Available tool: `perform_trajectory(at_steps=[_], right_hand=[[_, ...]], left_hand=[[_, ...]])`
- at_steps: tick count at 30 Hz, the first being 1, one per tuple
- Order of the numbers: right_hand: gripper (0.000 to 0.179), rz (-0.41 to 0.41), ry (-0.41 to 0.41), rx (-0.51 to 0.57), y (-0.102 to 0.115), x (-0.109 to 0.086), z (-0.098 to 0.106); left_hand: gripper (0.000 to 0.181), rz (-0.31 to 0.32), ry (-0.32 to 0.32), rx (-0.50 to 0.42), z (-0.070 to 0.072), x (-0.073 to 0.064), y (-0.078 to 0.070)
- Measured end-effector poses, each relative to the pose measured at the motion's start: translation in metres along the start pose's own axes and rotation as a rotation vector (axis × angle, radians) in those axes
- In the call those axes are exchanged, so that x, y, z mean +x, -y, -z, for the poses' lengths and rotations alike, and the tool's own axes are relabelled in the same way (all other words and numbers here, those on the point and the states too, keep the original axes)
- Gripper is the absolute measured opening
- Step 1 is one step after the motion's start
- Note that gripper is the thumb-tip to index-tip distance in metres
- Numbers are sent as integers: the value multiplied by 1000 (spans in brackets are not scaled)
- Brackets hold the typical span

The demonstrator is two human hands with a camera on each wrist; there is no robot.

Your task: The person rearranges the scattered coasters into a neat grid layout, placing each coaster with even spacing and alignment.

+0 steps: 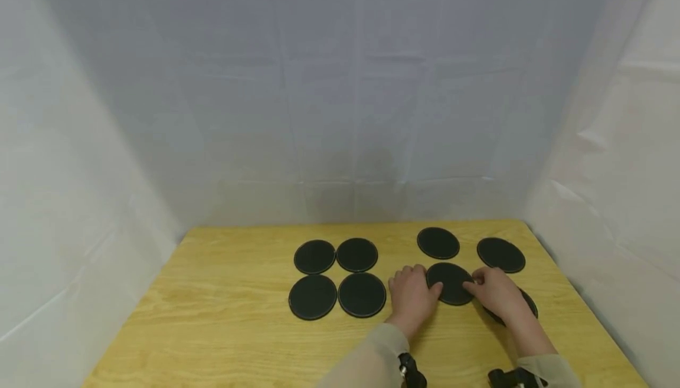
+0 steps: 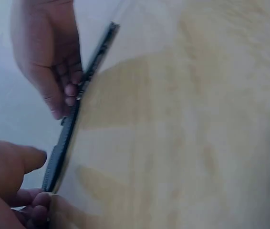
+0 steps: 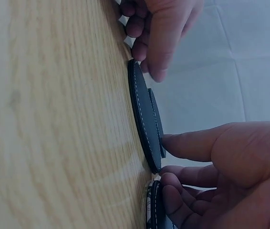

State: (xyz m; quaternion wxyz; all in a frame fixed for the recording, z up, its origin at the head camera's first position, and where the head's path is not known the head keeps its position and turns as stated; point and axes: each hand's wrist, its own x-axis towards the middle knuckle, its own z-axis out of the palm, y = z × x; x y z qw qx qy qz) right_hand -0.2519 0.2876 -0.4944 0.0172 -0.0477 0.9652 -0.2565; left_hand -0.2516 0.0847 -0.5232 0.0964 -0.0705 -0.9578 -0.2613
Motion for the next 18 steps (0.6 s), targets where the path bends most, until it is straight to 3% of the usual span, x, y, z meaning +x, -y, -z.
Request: perform_trajectory(at_steps=[6,10,18], right_hand=[[45,-1,-4,-2,-1,1,-1],[48,-15,16,14,-3,2,-1],[56,-80,50,211,-4,0,3]], left_hand=[[41,-15,39,15,2,1,2],[40,-30,31,34,-1,-1,4],[41,-29,22,25,0,-2,3]])
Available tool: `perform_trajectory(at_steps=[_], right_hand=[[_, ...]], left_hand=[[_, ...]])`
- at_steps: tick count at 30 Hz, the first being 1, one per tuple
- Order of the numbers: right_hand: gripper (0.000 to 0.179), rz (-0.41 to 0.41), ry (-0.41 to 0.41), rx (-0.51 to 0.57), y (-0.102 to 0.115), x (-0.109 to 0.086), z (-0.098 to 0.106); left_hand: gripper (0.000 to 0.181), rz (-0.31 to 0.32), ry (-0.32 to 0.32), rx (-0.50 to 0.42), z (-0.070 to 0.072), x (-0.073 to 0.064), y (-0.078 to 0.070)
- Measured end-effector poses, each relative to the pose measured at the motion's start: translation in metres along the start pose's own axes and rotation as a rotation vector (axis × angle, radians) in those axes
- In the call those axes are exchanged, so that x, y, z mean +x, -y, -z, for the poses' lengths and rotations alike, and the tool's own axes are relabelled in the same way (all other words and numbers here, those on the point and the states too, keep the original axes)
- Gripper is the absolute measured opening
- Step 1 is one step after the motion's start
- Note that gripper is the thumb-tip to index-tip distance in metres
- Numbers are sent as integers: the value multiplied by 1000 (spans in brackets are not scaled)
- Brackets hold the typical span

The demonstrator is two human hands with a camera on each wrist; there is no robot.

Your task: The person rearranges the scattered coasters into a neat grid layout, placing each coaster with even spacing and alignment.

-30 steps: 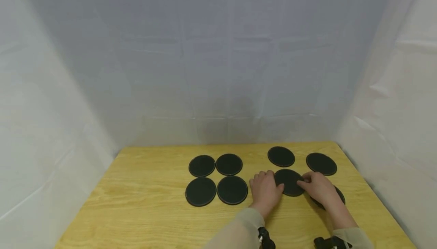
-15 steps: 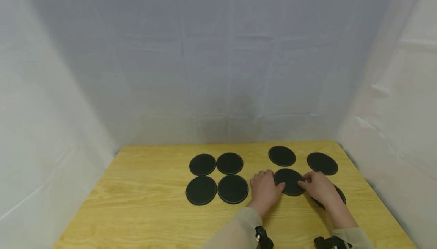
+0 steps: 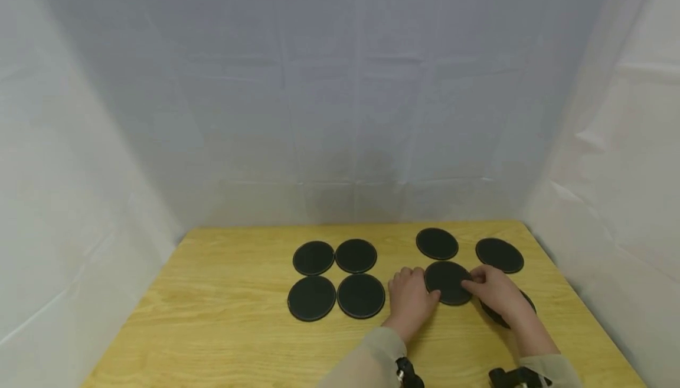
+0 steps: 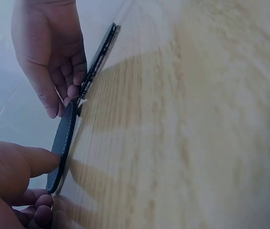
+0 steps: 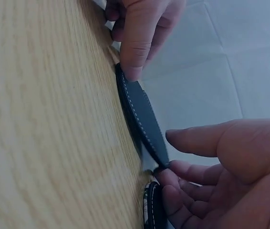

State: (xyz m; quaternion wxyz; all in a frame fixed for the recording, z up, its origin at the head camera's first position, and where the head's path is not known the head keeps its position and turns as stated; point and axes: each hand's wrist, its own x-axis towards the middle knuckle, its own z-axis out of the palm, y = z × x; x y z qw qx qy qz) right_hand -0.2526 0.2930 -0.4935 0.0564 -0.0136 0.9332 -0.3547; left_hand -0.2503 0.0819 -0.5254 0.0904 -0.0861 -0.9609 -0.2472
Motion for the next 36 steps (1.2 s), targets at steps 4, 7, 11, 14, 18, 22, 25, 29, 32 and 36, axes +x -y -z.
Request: perform_trajectory(at_steps=[4,7,11,14,18,22,25,29,32,36], right_hand=[[47,-11,-36,52,0,-1,-1],[42,-13,-59,94,0,-2,-3],[41,-43,-67,226,3,-3,-4],[42,-60,-65,322,6,-5,-2],[42,-64,-55,412,10,-7,-3],[42,-59,-50,476,16,-6,-6],[43,-51,-36,502,22,-4,-10],[44,-26,-2,516,29,0,-17],[45,-4,13,515,36,2,-23],[42,7,26,512,44,3,-31]], left_hand=[[43,7,-12,-17,1,-1,0],[44,7,-27,-26,3,-2,0],[44,7,-29,-24,5,-3,0],[43,-1,-26,-17,9,-3,1],[42,-10,-31,-61,19,-4,4],[43,-31,-39,-142,32,-4,15],[41,-45,-33,-169,39,-5,26],[38,-48,-24,-168,48,-7,41],[38,-55,-32,-145,53,-10,49],[38,-55,-53,-120,57,-14,58]])
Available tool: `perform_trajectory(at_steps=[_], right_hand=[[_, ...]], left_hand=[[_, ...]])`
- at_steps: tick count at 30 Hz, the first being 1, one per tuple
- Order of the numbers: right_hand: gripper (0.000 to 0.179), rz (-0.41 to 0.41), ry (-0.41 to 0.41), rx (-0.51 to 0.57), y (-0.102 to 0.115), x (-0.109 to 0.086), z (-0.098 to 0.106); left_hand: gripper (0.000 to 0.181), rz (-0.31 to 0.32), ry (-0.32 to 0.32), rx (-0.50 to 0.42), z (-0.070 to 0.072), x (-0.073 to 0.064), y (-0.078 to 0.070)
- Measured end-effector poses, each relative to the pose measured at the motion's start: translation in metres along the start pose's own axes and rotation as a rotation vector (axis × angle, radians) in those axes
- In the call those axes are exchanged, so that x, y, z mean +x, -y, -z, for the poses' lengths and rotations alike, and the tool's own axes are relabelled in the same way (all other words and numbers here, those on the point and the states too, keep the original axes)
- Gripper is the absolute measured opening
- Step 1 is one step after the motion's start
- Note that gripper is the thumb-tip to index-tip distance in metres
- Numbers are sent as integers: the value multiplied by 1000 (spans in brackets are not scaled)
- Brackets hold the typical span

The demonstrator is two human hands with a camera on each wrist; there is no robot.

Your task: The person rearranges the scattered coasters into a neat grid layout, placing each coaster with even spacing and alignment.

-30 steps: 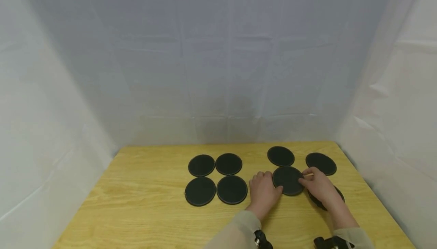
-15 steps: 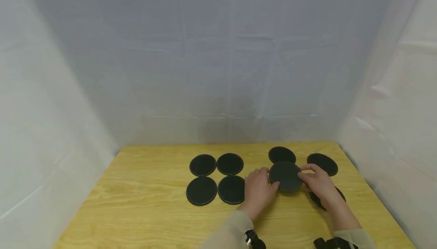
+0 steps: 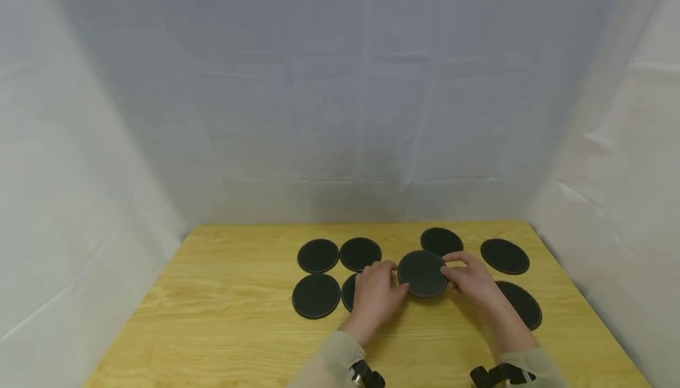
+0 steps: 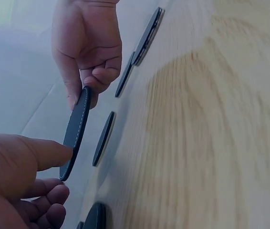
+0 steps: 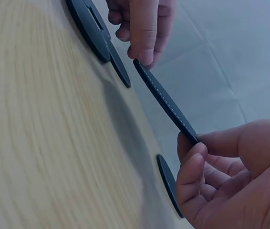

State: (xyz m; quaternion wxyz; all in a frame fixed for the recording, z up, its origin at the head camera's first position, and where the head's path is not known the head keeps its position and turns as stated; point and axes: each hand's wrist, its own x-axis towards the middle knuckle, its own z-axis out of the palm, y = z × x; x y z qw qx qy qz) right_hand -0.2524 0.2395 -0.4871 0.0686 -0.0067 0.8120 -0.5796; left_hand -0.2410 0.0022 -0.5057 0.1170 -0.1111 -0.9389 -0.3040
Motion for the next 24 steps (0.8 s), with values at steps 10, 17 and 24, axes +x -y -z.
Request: perform_trajectory(at_steps=[10,17,24], right_hand=[[36,-15,4,10,1,3,-20],[34,-14,5,-2,-3,3,-21],[31,9,7,-26,-4,5,-24]], left_hand=[[38,27,7,27,4,-8,11],[34,20,22,51,3,-10,15],[32,1,23,56,1,-10,19]])
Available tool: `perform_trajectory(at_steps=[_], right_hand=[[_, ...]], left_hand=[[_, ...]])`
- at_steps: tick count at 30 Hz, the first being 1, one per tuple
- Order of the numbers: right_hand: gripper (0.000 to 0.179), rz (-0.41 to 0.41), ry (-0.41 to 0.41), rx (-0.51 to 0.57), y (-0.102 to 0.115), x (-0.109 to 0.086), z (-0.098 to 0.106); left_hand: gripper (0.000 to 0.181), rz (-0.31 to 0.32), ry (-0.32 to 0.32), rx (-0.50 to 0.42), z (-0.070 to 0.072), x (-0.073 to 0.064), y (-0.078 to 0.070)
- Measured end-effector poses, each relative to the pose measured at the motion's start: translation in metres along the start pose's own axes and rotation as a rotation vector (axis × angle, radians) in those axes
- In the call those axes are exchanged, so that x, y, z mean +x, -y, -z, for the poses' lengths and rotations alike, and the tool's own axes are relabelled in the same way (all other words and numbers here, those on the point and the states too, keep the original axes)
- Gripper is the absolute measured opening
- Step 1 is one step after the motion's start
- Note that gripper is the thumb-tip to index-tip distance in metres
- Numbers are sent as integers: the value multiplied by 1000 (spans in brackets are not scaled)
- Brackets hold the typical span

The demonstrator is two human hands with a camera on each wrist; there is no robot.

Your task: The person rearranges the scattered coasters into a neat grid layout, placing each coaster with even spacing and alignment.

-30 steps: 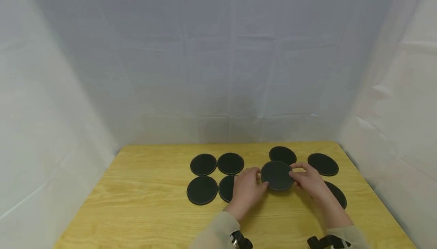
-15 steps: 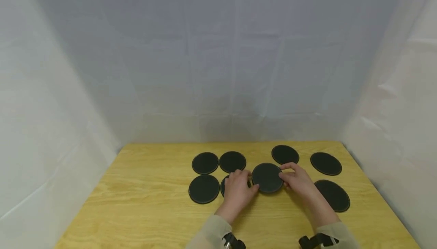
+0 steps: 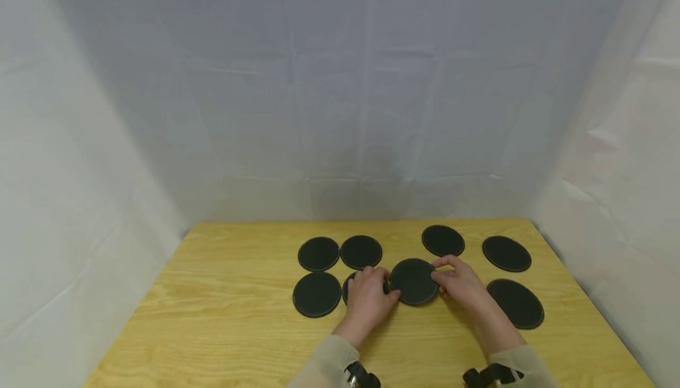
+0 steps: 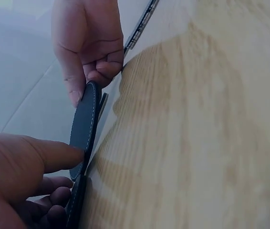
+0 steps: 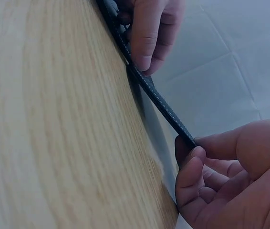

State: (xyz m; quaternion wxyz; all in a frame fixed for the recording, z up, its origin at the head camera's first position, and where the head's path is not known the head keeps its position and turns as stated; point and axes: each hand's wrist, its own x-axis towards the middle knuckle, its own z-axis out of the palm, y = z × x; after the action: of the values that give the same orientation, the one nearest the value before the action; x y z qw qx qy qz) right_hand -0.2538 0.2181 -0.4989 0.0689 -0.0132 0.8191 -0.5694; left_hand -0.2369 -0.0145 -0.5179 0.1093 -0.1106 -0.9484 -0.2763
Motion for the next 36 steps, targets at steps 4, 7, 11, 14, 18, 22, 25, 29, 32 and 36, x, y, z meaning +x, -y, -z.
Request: perform_trajectory(at_steps=[4,7,11,14,18,22,25,29,32,36], right_hand=[[28,22,-10,-61,-1,1,-2],[25,33,-20,-137,-1,0,-3],[24,17,-28,-224,3,-2,-4],[24,3,-34,-279,4,-1,-5],[23,7,-38,-345,1,1,-5],[22,12,-38,-383,0,1,-4],[22,14,-37,-410,-1,1,-4],[21,33,-44,-460,0,1,-3],[21,44,-47,-485,1,1,-2],[19,42,-41,-490,1,2,-1]], left_hand=[[32,-7,0,-5,-1,0,2],[33,-9,5,-5,-1,-1,3],[33,-14,6,-2,0,-2,2],[33,-22,3,-2,1,-3,2],[33,-32,1,-8,1,-3,2],[32,-32,9,-18,1,-3,2],[33,-30,14,-15,0,-3,3],[33,-33,17,-4,0,-4,3],[33,-33,23,1,1,-4,2],[33,-31,34,4,2,-4,0]])
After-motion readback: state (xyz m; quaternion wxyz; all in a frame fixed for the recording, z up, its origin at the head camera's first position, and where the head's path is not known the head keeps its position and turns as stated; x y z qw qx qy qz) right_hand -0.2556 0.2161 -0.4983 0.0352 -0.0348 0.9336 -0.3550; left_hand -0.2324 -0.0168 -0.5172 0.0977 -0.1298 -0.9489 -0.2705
